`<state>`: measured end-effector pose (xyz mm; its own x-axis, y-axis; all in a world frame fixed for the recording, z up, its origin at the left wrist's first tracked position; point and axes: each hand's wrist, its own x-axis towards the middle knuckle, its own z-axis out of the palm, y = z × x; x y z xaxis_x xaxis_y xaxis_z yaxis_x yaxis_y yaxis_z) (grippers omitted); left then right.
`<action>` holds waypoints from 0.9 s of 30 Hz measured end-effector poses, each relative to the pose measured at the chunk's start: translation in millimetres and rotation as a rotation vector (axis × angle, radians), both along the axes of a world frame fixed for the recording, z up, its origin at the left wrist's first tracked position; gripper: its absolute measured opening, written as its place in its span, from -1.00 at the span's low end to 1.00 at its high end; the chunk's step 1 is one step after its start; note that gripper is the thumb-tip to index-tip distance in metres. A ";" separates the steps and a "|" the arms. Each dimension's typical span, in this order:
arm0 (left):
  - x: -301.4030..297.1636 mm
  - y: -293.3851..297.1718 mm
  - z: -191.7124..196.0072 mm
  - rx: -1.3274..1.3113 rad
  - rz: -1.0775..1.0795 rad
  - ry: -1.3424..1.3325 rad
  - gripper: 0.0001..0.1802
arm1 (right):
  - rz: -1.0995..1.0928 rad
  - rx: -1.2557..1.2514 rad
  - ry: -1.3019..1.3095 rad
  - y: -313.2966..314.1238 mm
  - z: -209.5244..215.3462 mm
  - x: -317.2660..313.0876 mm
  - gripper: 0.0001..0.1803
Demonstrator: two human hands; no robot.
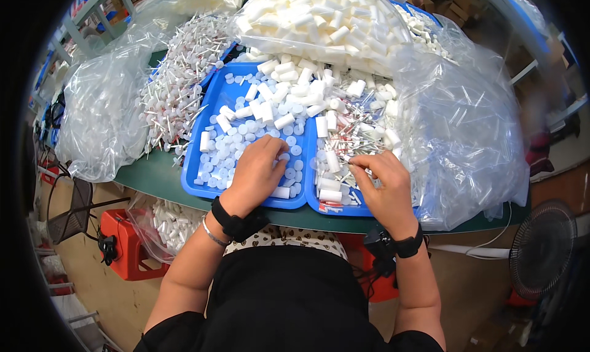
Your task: The person repeatedly picks small white cylindrical and disc-shaped plastic parts from a blue tray and assembles them by hand. They insert a thin metal pin into the cylindrical part and then attach the disc-shaped part, placing the completed assembly into a pile on the tray. The process is repeated continuously throughout the clip.
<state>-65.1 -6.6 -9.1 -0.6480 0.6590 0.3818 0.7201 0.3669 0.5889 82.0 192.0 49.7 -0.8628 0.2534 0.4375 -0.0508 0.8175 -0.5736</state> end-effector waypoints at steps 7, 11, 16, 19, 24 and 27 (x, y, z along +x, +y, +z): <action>28.5 -12.5 29.6 0.410 -0.151 -1.140 -0.70 | 0.103 -0.032 0.014 -26.6 10.8 7.8 -0.91; 32.9 -17.8 29.8 0.494 -0.181 -1.375 -0.67 | 0.131 0.005 0.015 -29.6 5.7 6.2 -0.91; 35.8 -20.2 30.2 0.533 -0.186 -1.433 -0.66 | 0.121 0.066 0.009 -32.4 7.9 5.9 -0.91; 38.2 -19.5 28.8 0.573 -0.185 -1.420 -0.67 | 0.138 0.134 0.018 -33.3 10.5 6.0 -0.89; 43.8 -13.6 27.8 0.580 -0.193 -1.546 -0.67 | 0.169 0.215 0.071 -39.0 12.0 5.3 -0.84; 48.4 -12.5 14.8 0.672 -0.244 -1.758 -0.68 | 0.172 0.228 0.113 -45.2 6.1 5.0 -0.81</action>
<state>-16.6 -19.1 5.7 -0.4626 0.8271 -0.3194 -0.7784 -0.2064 0.5928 87.0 146.8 55.8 -0.8269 -0.0078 0.5623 -0.2525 0.8986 -0.3589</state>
